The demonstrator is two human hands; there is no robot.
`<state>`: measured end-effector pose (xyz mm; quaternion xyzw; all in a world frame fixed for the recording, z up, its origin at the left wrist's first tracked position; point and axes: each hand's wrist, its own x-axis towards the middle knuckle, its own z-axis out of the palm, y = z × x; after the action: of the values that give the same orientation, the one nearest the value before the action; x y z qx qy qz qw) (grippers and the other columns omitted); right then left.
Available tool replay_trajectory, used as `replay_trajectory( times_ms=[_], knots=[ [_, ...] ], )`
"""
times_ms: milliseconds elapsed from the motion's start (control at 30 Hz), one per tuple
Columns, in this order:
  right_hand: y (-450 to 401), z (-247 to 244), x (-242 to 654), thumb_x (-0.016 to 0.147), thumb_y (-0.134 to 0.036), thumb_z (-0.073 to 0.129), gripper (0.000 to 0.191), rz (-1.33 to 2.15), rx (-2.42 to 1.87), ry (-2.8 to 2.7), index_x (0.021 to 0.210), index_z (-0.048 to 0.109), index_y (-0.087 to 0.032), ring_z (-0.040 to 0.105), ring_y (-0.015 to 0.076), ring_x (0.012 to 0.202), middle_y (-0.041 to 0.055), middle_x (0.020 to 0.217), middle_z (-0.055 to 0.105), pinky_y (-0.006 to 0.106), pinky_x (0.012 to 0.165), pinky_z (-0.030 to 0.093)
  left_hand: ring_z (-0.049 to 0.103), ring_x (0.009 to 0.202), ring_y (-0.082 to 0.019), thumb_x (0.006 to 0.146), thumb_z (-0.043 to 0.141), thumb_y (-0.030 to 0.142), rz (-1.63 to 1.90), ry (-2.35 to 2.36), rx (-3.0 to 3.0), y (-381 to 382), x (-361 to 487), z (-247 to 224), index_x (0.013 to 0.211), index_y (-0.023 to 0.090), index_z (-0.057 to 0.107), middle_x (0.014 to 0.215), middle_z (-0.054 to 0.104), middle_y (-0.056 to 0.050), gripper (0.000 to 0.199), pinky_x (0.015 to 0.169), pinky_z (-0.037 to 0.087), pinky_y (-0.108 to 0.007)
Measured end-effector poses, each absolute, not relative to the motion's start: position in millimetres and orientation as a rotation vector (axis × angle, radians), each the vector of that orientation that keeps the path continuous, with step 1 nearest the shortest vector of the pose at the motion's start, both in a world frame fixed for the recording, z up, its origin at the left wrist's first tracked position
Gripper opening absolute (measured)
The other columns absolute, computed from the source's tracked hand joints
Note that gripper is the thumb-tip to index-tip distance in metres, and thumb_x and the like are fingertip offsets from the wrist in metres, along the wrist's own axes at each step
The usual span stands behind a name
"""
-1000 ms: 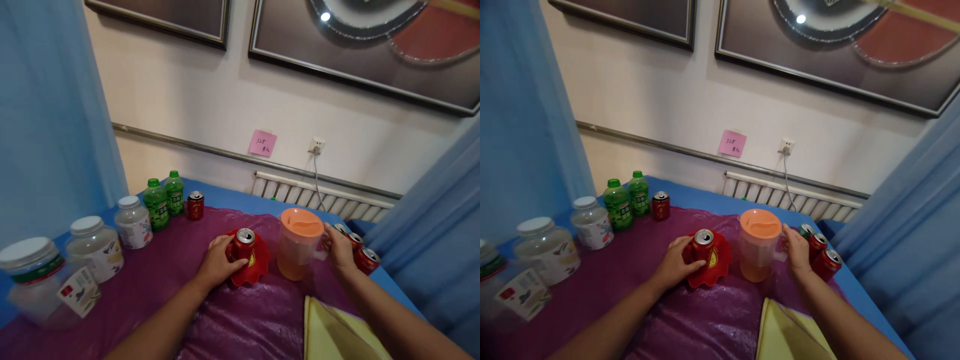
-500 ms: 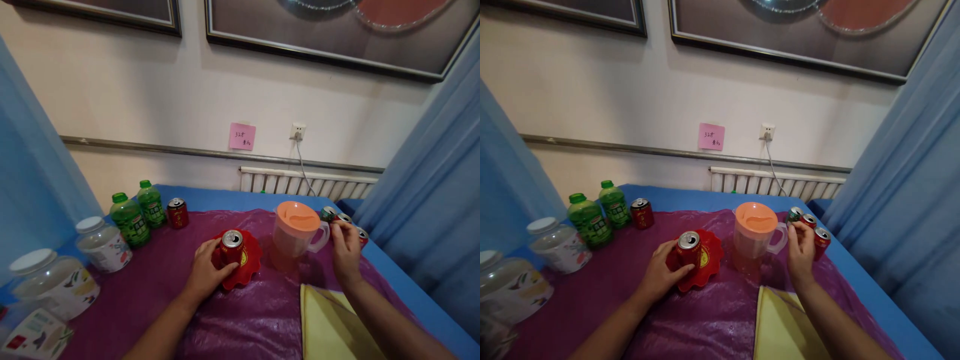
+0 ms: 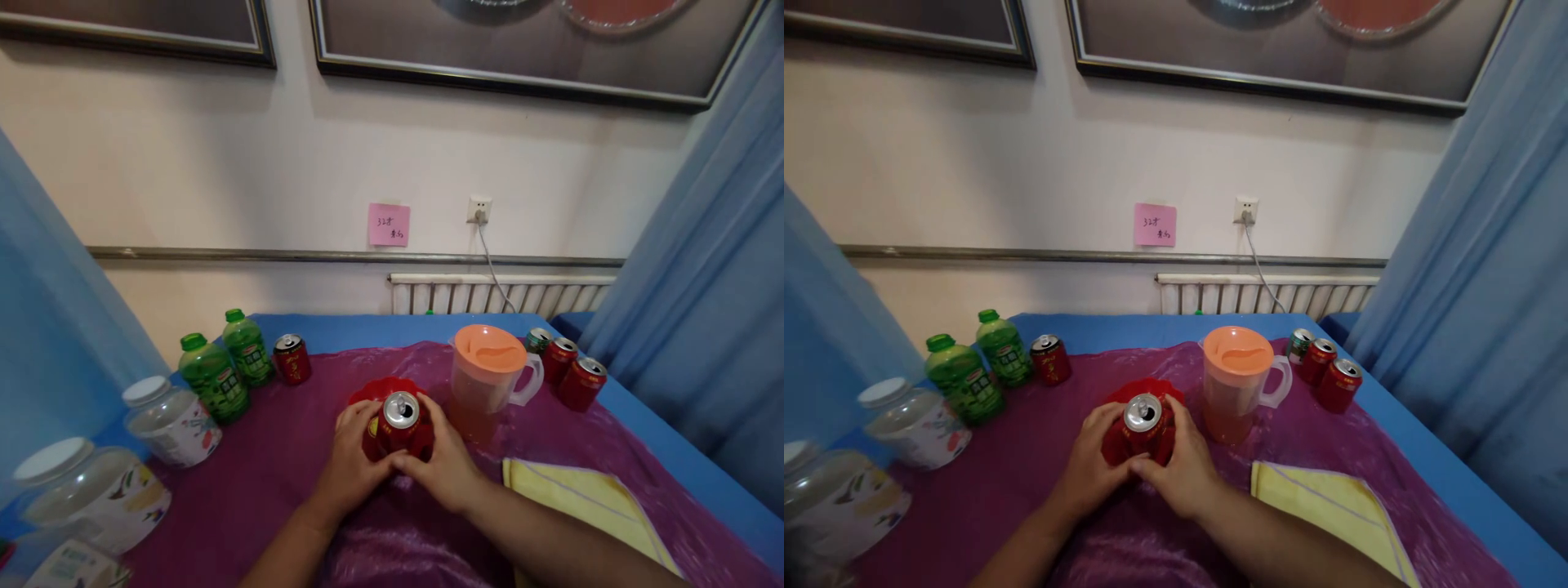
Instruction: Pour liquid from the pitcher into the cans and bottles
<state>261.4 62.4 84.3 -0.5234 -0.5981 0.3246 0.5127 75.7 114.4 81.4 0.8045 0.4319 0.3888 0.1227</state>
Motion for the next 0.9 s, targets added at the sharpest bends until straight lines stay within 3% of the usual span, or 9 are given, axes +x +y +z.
replay_trajectory(
  times_ms=[67, 167, 267, 367, 533, 767, 900],
  knots=[
    [69, 89, 258, 0.062, -0.027, 0.085, 0.09, 0.791, -1.259, -1.416, 0.143, 0.047, -0.023, 0.056, 0.0295, 0.128, 0.0106, 0.14, 0.059, 0.048, 0.111, 0.042, 0.062, 0.115, -0.034, 0.07, 0.077, 0.049, 1.139, 1.211, 2.384, 117, 75, 79, 0.125, 0.021, 0.061, 0.122, 0.065, -0.014, 0.063, 0.099, 0.053, -0.05],
    [72, 99, 261, 0.06, -0.026, 0.087, 0.073, 0.75, -1.248, -1.444, 0.127, 0.06, -0.025, 0.063, 0.0282, 0.117, 0.0064, 0.125, 0.068, 0.045, 0.104, 0.047, 0.064, 0.114, -0.033, 0.072, 0.073, 0.043, 1.158, 1.164, 2.433, 122, 75, 80, 0.125, 0.023, 0.062, 0.121, 0.066, -0.013, 0.058, 0.098, 0.054, -0.049],
    [63, 106, 272, 0.061, -0.028, 0.087, 0.064, 0.684, -1.224, -1.462, 0.12, 0.063, -0.025, 0.065, 0.0265, 0.108, 0.0046, 0.117, 0.071, 0.042, 0.098, 0.051, 0.062, 0.119, -0.033, 0.071, 0.077, 0.047, 1.078, 1.082, 2.48, 125, 73, 85, 0.13, 0.027, 0.061, 0.127, 0.066, -0.011, 0.063, 0.102, 0.052, -0.048],
    [39, 107, 297, 0.065, -0.033, 0.085, 0.061, 0.634, -1.219, -1.434, 0.121, 0.062, -0.024, 0.065, 0.0261, 0.108, 0.0059, 0.118, 0.07, 0.041, 0.098, 0.05, 0.059, 0.124, -0.035, 0.072, 0.076, 0.058, 1.063, 1.055, 2.457, 128, 70, 83, 0.134, 0.031, 0.059, 0.135, 0.064, -0.011, 0.069, 0.104, 0.05, -0.051],
    [-6, 95, 380, 0.072, -0.043, 0.081, 0.059, 0.455, -1.382, -1.247, 0.123, 0.061, -0.021, 0.066, 0.0284, 0.108, 0.0089, 0.118, 0.071, 0.04, 0.094, 0.052, 0.063, 0.118, -0.031, 0.086, 0.062, 0.056, 1.187, 1.141, 2.426, 134, 74, 74, 0.128, 0.031, 0.061, 0.127, 0.068, -0.007, 0.049, 0.101, 0.053, -0.048],
    [-2, 66, 531, 0.061, -0.063, 0.08, 0.067, 0.089, -1.833, -0.853, 0.107, 0.065, -0.016, 0.069, 0.0311, 0.087, 0.0119, 0.1, 0.075, 0.044, 0.079, 0.053, 0.07, 0.107, -0.029, 0.085, 0.063, 0.055, 1.2, 1.152, 2.48, 145, 76, 70, 0.122, 0.03, 0.064, 0.117, 0.073, -0.006, 0.045, 0.094, 0.057, -0.044],
    [11, 51, 573, 0.057, -0.064, 0.08, 0.067, -0.018, -1.874, -0.81, 0.103, 0.066, -0.016, 0.068, 0.0322, 0.088, 0.0123, 0.098, 0.074, 0.045, 0.081, 0.051, 0.071, 0.105, -0.029, 0.084, 0.062, 0.057, 1.214, 1.201, 2.446, 150, 73, 69, 0.119, 0.028, 0.066, 0.116, 0.074, -0.006, 0.046, 0.093, 0.059, -0.043]
  ],
)
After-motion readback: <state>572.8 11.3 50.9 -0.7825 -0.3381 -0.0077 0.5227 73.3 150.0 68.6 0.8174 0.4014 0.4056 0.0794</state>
